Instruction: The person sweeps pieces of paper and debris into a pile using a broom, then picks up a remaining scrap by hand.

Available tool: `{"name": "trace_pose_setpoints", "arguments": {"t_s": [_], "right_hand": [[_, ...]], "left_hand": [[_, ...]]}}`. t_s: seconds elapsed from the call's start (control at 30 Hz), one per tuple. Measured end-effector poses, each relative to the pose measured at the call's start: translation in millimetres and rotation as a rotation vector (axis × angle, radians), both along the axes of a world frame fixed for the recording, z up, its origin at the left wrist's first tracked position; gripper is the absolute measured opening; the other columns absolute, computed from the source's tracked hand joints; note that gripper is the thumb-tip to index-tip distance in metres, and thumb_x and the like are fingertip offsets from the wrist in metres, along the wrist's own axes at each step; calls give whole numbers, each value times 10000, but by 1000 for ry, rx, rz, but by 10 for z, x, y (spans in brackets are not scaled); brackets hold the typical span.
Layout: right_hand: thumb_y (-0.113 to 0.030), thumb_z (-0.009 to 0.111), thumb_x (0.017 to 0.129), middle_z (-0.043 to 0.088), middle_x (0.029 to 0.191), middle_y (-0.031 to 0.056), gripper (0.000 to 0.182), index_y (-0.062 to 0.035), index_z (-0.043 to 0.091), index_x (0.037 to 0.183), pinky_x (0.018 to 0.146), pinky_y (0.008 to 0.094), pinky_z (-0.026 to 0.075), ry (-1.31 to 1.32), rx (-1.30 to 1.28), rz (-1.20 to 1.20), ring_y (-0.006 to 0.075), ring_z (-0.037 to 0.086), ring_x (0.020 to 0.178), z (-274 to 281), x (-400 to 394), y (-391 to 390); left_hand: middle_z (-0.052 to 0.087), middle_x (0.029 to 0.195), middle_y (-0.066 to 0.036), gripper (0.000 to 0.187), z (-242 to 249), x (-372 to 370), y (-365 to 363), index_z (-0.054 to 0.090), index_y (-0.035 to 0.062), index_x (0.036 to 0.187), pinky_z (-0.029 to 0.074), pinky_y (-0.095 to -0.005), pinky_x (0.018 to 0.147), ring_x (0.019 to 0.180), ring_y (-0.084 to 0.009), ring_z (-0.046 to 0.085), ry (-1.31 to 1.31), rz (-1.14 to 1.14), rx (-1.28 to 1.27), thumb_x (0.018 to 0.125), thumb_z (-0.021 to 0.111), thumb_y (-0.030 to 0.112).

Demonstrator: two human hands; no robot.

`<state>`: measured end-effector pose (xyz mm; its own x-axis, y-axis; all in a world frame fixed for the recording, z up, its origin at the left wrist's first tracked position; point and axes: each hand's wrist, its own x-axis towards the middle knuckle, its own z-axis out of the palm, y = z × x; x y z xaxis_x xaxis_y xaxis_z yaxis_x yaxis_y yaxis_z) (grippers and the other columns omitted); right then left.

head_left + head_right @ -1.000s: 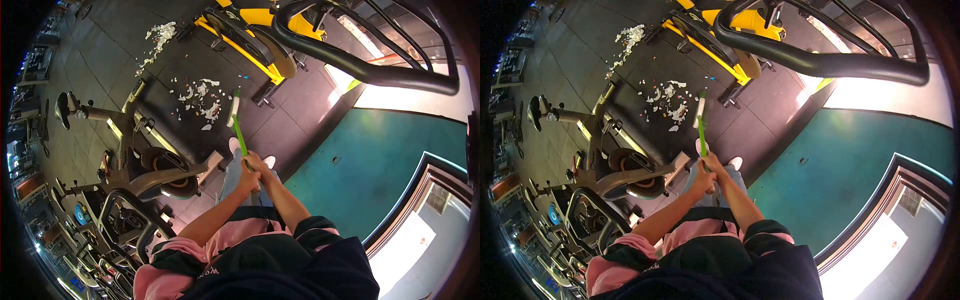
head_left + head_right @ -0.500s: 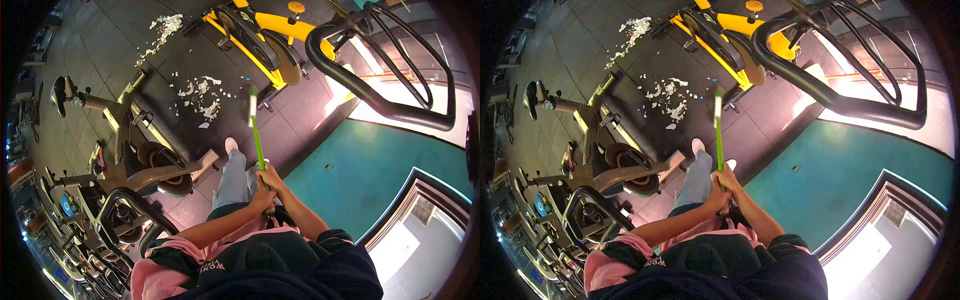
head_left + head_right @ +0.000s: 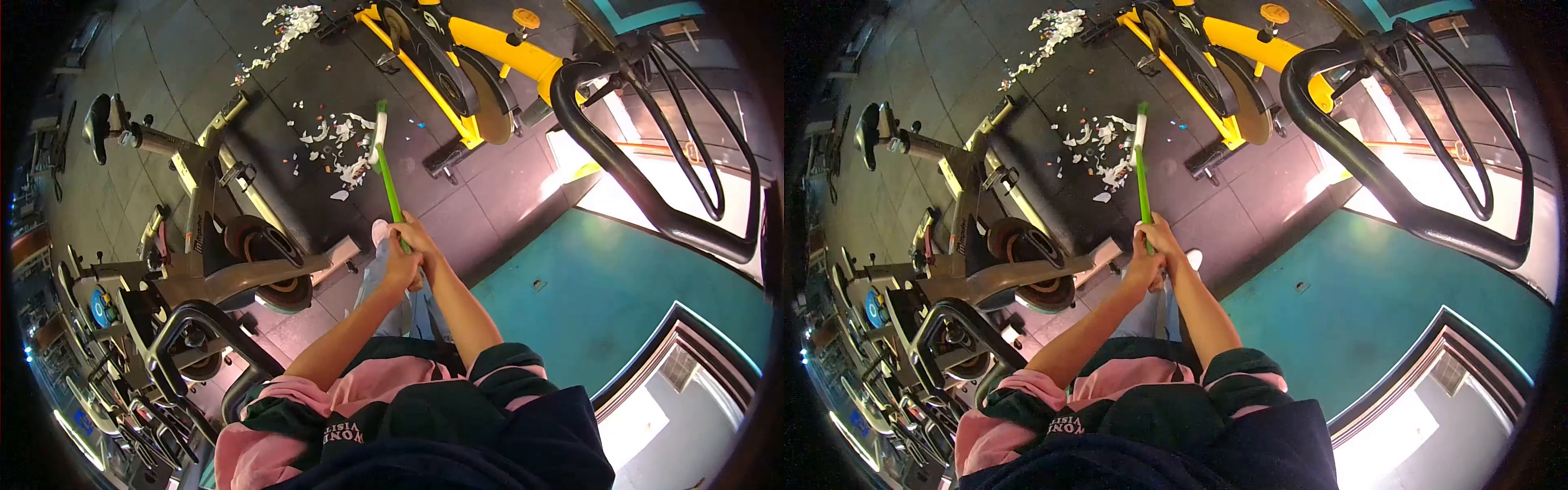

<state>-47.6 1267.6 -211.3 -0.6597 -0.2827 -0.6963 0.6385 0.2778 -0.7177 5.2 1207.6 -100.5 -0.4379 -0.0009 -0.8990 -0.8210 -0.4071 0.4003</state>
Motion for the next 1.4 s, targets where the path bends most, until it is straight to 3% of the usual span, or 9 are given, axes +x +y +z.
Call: {"name": "trace_pose_setpoints", "arguments": {"t_s": [0.13, 0.2, 0.3, 0.53, 0.63, 0.87, 1.03, 1.13, 1.4], "right_hand": [[-130, 585, 674, 560, 716, 95, 315, 29, 500, 933, 588, 298, 442, 345, 73, -2, 165, 548, 654, 1, 251, 350], [-133, 589, 673, 558, 716, 97, 317, 36, 486, 921, 561, 309, 442, 532, 224, 56, 168, 544, 622, -180, 447, 633], [-127, 600, 667, 565, 715, 101, 317, 37, 486, 913, 529, 311, 438, 111, 200, 18, 170, 547, 605, 442, 401, 867], [-113, 601, 682, 551, 633, 91, 279, 29, 491, 895, 497, 309, 427, -123, 191, 31, 169, 536, 558, -247, 72, 845], [-116, 594, 696, 556, 625, 86, 321, 33, 488, 960, 501, 299, 425, -171, 18, 47, 162, 534, 554, -422, -111, 670], [-117, 590, 699, 544, 745, 107, 487, 41, 410, 1122, 542, 294, 434, -22, 14, 140, 161, 533, 624, 126, -260, 1002], [-74, 550, 695, 566, 869, 180, 468, -3, 425, 1140, 677, 351, 452, 342, 413, 250, 262, 579, 803, 412, -376, 1298], [-92, 543, 686, 562, 914, 262, 455, 2, 398, 1107, 733, 444, 443, 56, 525, 284, 422, 539, 880, 313, -804, 1165], [-106, 544, 645, 540, 979, 275, 467, 39, 420, 1072, 766, 404, 442, 110, 472, 483, 407, 522, 940, -343, -1164, 732]], "left_hand": [[508, 814, -131, 775, -271, 374, 481, 25, 126, 1336, 404, -286, 397, 526, -181, 524, 228, -48, -285, 726, 497, 48], [503, 1043, -298, 860, -20, 458, 623, -79, 50, 1331, 454, -389, 744, 889, -404, 559, 253, -113, -177, 725, 527, 116], [434, 1127, -318, 881, 302, 400, 700, -71, 9, 1324, 447, -372, 765, 943, -404, 532, 108, -250, 25, 713, 548, 147], [422, 1177, -276, 843, -549, 191, 732, 24, 23, 1343, 443, -356, 769, 949, -357, 536, 207, -418, -140, 696, 555, 123], [498, 680, -80, 804, -328, -122, 609, 46, 176, 1348, 339, -260, 346, 398, -125, 442, -15, -18, -48, 703, 493, 3], [502, 895, -113, 813, -543, 66, 1267, -16, 138, 1351, 437, -280, 447, 535, -172, 524, 409, 95, -318, 732, 501, 37], [476, 1058, -178, 793, 46, -223, 1338, 1, 94, 1352, 476, -308, 543, 697, -228, 569, 176, 28, -22, 741, 504, 58], [507, 918, -122, 728, -255, -514, 1212, 97, 120, 1338, 459, -279, 491, 624, -183, 548, 196, 162, 213, 736, 497, 40], [477, 786, -46, 436, -413, -976, 817, 318, 157, 1127, 448, -240, 457, 532, -127, 491, 129, 335, 236, 740, 469, 23]]}}
